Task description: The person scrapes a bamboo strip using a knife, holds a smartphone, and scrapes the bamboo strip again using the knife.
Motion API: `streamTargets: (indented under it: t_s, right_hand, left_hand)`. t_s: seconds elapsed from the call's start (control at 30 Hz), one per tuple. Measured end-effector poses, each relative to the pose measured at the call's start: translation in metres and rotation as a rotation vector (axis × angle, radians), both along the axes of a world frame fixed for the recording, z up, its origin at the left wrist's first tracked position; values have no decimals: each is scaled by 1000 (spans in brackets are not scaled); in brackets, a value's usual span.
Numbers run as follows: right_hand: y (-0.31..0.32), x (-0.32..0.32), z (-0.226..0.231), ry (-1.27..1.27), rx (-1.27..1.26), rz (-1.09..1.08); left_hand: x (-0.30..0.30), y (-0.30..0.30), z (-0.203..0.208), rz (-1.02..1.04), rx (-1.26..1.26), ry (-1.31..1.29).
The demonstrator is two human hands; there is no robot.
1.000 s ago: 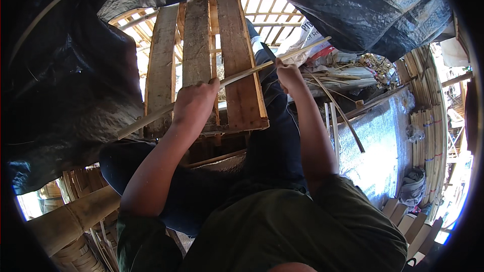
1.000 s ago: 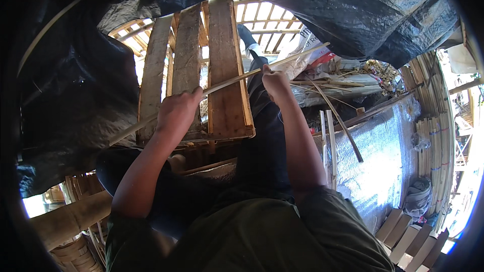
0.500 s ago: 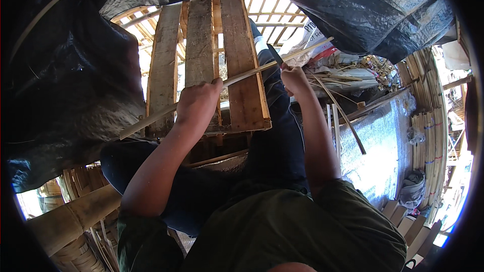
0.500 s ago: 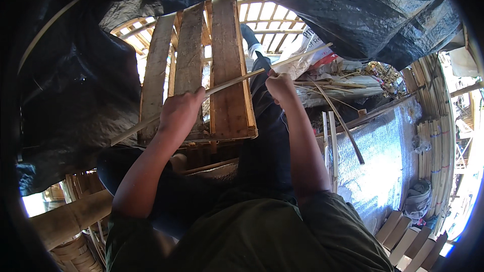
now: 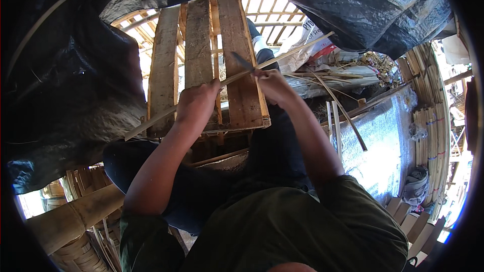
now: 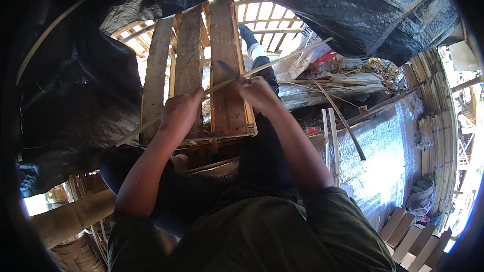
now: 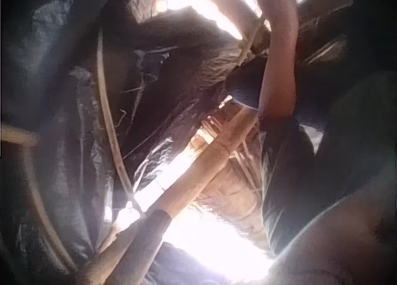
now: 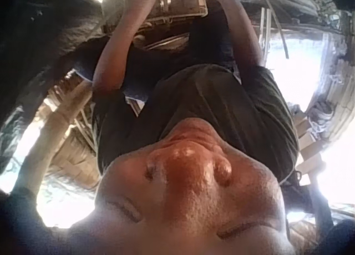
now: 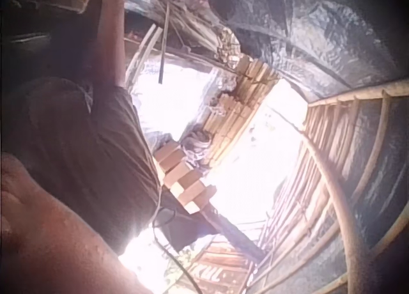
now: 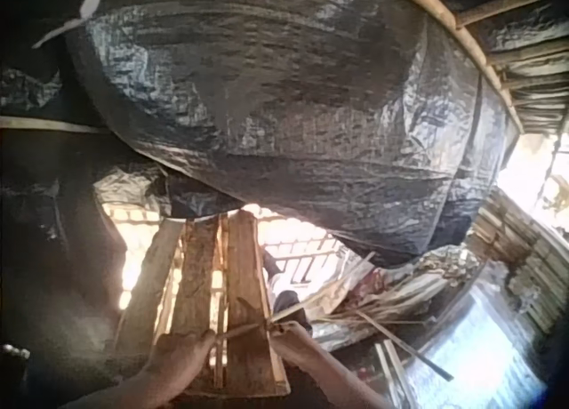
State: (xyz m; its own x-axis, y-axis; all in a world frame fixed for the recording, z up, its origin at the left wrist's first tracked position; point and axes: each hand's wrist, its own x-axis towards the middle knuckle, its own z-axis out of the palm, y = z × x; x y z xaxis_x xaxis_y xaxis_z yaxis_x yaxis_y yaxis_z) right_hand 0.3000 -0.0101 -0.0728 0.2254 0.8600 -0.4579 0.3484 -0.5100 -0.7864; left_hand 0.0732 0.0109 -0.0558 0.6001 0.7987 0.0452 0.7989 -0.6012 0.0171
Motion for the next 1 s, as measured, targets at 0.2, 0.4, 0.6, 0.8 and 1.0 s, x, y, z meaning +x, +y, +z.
streamTargets:
  t_s: [0.2,0.4,0.6,0.8,1.0]
  right_hand:
    - [7,17,-2,-28,-89,-193]
    - [2,-34,21,-5,-83,119]
    - [-2,-1,11,-38,22,-96]
    - [-10,7,-11,31,124,-264]
    - [4,0,-35,133,194,-388]
  left_hand:
    - [4,2,-3,17,-84,-48]
    - [-7,4,-15,-13,-63,-67]
    - [-3,3,5,6,-120,-2]
    - [-5,9,2,-27,-152,-29]
    - [-7,13,13,8,-339,-163]
